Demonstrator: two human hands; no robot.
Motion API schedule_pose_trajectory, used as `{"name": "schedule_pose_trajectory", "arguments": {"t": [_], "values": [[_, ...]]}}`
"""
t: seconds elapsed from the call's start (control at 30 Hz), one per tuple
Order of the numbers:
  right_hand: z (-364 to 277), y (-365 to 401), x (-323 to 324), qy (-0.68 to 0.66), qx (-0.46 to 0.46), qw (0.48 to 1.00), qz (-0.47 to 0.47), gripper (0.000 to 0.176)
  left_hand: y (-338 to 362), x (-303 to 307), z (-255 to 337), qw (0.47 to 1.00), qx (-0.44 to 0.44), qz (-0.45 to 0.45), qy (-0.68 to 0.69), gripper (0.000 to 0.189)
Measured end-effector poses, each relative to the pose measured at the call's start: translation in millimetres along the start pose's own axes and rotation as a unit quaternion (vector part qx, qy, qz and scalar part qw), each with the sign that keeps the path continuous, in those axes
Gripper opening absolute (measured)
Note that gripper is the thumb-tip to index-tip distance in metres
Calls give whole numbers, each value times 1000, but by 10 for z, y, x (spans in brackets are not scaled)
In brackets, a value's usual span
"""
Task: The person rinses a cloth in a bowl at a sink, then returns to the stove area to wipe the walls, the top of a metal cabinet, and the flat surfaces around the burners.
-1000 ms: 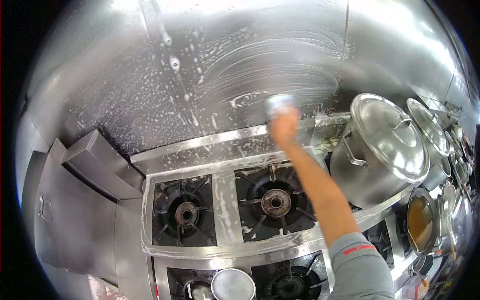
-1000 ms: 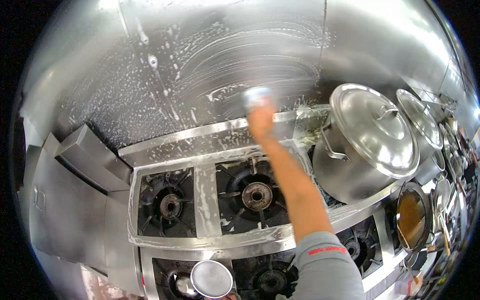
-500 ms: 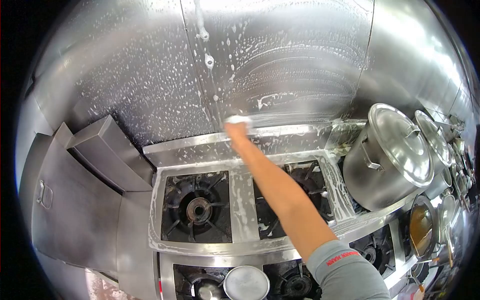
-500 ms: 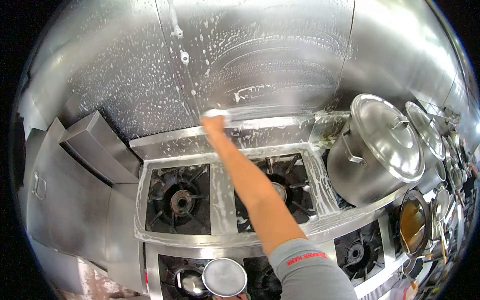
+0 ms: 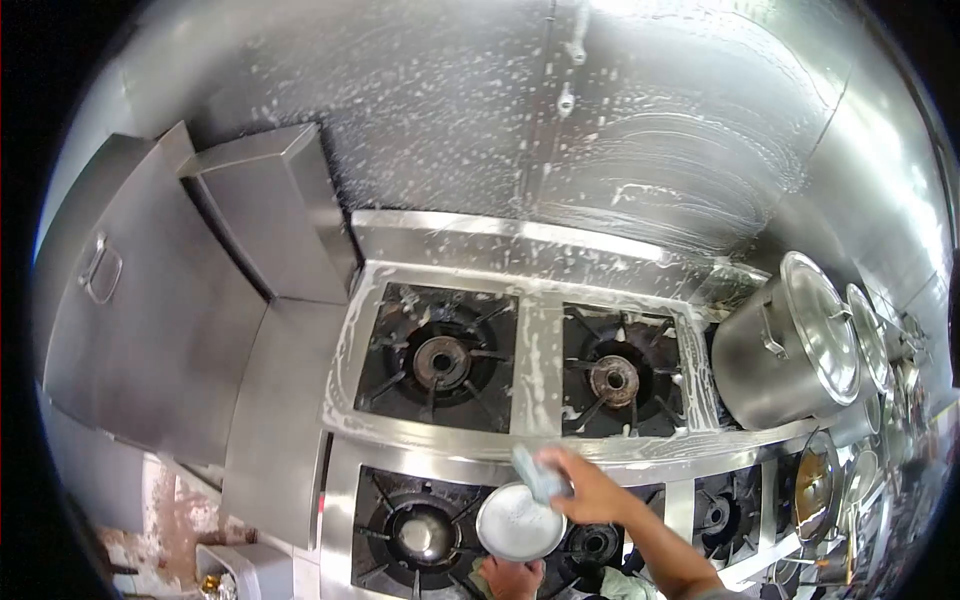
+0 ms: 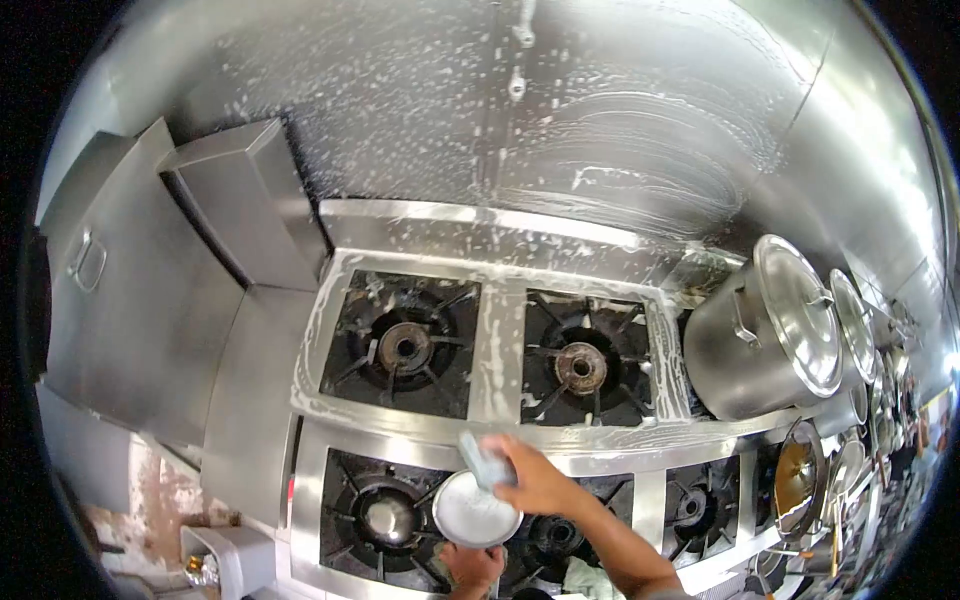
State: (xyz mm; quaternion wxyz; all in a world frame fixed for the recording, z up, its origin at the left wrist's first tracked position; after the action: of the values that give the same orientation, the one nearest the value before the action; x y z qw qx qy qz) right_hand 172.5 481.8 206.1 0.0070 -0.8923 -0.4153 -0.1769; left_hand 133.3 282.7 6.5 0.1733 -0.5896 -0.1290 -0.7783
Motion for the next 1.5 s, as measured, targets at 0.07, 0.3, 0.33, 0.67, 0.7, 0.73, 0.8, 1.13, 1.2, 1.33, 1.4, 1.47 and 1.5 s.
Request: {"name": "schedule_pose_trajectory", "arguments": {"t": [0.07,0.3,0.33,0.67,0.7,0.73,0.8,1.13,1.2,1.33,1.4,1.47,1.5], "values": [[202,291,-335,22,-24,999,2,63,35,-54,-41,1000,5,-24,4,34],[596,460,-1087,247,-91,965,-10,65,38,178,-28,999,-4,45,18,32],[702,469,-1107,292,-146,945,-3,67,43,215,-39,998,2,55,15,32],[776,614,-858,389,-90,899,180,73,428,327,-200,989,-124,14,81,45],[825,667,-795,402,-66,885,227,71,446,276,-240,986,-139,13,92,43],[828,715,-730,413,-42,867,275,70,493,262,-250,982,-155,14,104,42],[929,796,-663,368,-86,884,275,67,538,288,-284,987,-104,-20,121,42],[1833,615,-858,-243,-186,928,210,54,1129,381,320,835,-326,-225,382,23],[1638,711,-833,-246,-240,912,225,54,1334,159,481,777,-313,-310,450,19],[1722,656,-944,-286,-214,897,260,54,2004,-700,646,661,-428,-460,411,19],[1692,691,-1024,-182,-230,921,257,50,2113,-943,383,614,-431,-464,471,18],[1324,756,-1315,-214,-239,903,285,47,1952,-222,-92,662,-401,-459,436,19],[1199,734,-1452,-220,-232,906,277,47,2013,-146,-304,653,-409,-462,439,19]]}}
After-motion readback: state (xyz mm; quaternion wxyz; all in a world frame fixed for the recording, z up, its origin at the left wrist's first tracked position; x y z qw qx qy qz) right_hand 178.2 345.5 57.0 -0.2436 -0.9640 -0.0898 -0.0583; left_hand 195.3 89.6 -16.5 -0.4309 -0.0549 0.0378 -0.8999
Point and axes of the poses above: each hand's wrist, its own y-axis away from the middle knuckle, its own x-axis out of the back of the hand, z = x × y, the point moved 9 cm from there along -y, towards the middle knuckle, and after that the axes turned 6 degrees about -y, right-handed, at the moved point
